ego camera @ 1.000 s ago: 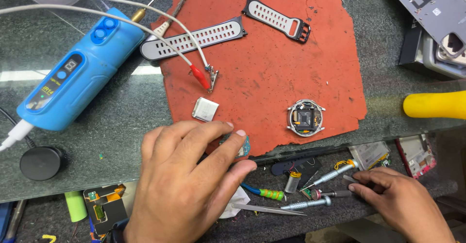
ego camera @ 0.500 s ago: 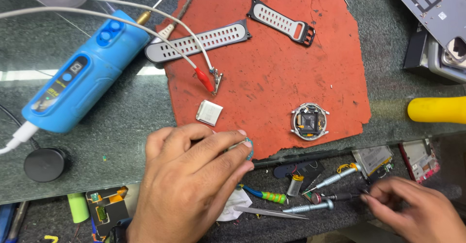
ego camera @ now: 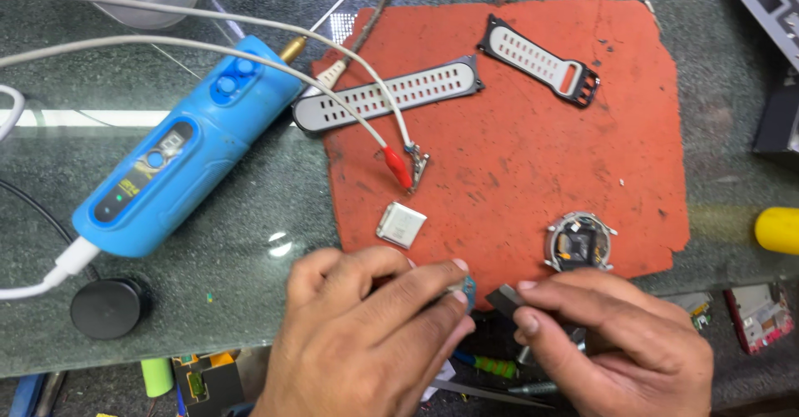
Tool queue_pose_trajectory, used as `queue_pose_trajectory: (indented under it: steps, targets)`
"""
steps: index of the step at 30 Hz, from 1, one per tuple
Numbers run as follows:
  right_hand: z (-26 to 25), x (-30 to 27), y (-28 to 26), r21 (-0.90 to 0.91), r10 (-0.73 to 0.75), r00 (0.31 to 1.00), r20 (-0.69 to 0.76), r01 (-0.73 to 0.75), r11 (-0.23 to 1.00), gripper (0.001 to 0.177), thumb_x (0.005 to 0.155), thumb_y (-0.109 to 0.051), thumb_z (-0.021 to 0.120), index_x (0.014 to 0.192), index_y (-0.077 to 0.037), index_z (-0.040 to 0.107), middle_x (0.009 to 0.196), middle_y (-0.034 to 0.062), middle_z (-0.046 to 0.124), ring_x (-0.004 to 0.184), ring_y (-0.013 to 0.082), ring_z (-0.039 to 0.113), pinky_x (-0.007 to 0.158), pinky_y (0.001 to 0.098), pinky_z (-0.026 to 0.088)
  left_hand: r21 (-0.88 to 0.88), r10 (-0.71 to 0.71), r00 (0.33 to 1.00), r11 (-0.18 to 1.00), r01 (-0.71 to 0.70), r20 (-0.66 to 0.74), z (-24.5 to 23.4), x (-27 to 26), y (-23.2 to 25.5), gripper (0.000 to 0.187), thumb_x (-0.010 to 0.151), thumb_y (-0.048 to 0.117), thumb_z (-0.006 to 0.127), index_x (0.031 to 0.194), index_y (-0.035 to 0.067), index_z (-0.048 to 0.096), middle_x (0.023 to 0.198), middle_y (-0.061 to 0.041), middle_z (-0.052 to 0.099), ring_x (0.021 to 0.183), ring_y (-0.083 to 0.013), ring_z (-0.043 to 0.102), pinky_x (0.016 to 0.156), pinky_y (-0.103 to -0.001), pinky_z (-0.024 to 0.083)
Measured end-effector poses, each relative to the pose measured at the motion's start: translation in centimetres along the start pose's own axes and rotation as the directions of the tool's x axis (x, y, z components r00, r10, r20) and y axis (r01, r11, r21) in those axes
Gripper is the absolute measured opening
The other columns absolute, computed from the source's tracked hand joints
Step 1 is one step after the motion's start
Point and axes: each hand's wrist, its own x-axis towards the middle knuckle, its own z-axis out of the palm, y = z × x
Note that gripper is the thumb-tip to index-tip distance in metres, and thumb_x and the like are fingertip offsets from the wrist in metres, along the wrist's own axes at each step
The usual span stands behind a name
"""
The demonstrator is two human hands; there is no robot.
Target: The person uses tweezers and a small metal tool to scrape and clean a small electronic component on a workbench. They repeatedly scrape the component's surface and then place it into a disassembled smartwatch case.
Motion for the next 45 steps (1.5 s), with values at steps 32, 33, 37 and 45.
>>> queue_pose_trajectory:
  steps: [32, 33, 37, 45]
  targets:
    - [0.88, 0.6, -0.03, -0.192, 0.052, 0.995, 0.081, -0.036, 0.981, 0.021, 0.079, -0.002, 0.081, 0.1, 0.0, 0.078, 0.084, 0.0118, 0.078, 0.077, 0.0161, 0.075, 0.065, 0.024, 0.062, 0.003, -0.057, 0.998, 0.998, 0.057, -0.023, 0.69, -0.78, -0.4, 0.014, 0.089, 0.031, 0.078, 0.094, 0.018, 0.079, 0.122, 0.007, 0.073, 0.102, -0.0114, 0.064, 0.094, -0.039, 0.042]
    - [0.88, 0.58, 0.0, -0.186, 0.062, 0.994, 0.085, -0.045, 0.981, 0.021, 0.08, -0.002, 0.081, 0.1, 0.0, 0.078, 0.084, 0.0117, 0.078, 0.078, 0.0162, 0.075, 0.064, 0.0241, 0.062, 0.003, -0.057, 0.998, 0.998, 0.057, -0.025, 0.7, -0.79, -0.41, 0.014, 0.089, 0.031, 0.078, 0.094, 0.018, 0.079, 0.122, 0.007, 0.073, 0.102, -0.0113, 0.064, 0.094, -0.039, 0.042]
    - [0.87, 0.52, -0.01, -0.19, 0.089, 0.992, 0.086, -0.071, 0.979, 0.021, 0.08, -0.002, 0.081, 0.1, 0.0, 0.079, 0.083, 0.0115, 0.078, 0.077, 0.0164, 0.075, 0.063, 0.0242, 0.063, 0.006, -0.046, 0.998, 0.999, 0.046, -0.031, 0.68, -0.83, -0.5, 0.014, 0.09, 0.031, 0.079, 0.094, 0.017, 0.079, 0.122, 0.007, 0.073, 0.103, -0.0117, 0.064, 0.094, -0.038, 0.042]
    - [1.14, 0.53, -0.28, -0.204, 0.119, 0.99, 0.069, -0.102, 0.974, 0.021, 0.08, -0.002, 0.082, 0.1, 0.0, 0.079, 0.083, 0.0118, 0.079, 0.077, 0.0162, 0.075, 0.061, 0.0234, 0.062, -0.007, -0.063, 0.998, 0.998, 0.062, -0.008, 0.59, -0.81, -0.36, 0.014, 0.089, 0.031, 0.078, 0.093, 0.017, 0.078, 0.122, 0.007, 0.072, 0.103, -0.0117, 0.063, 0.094, -0.038, 0.043]
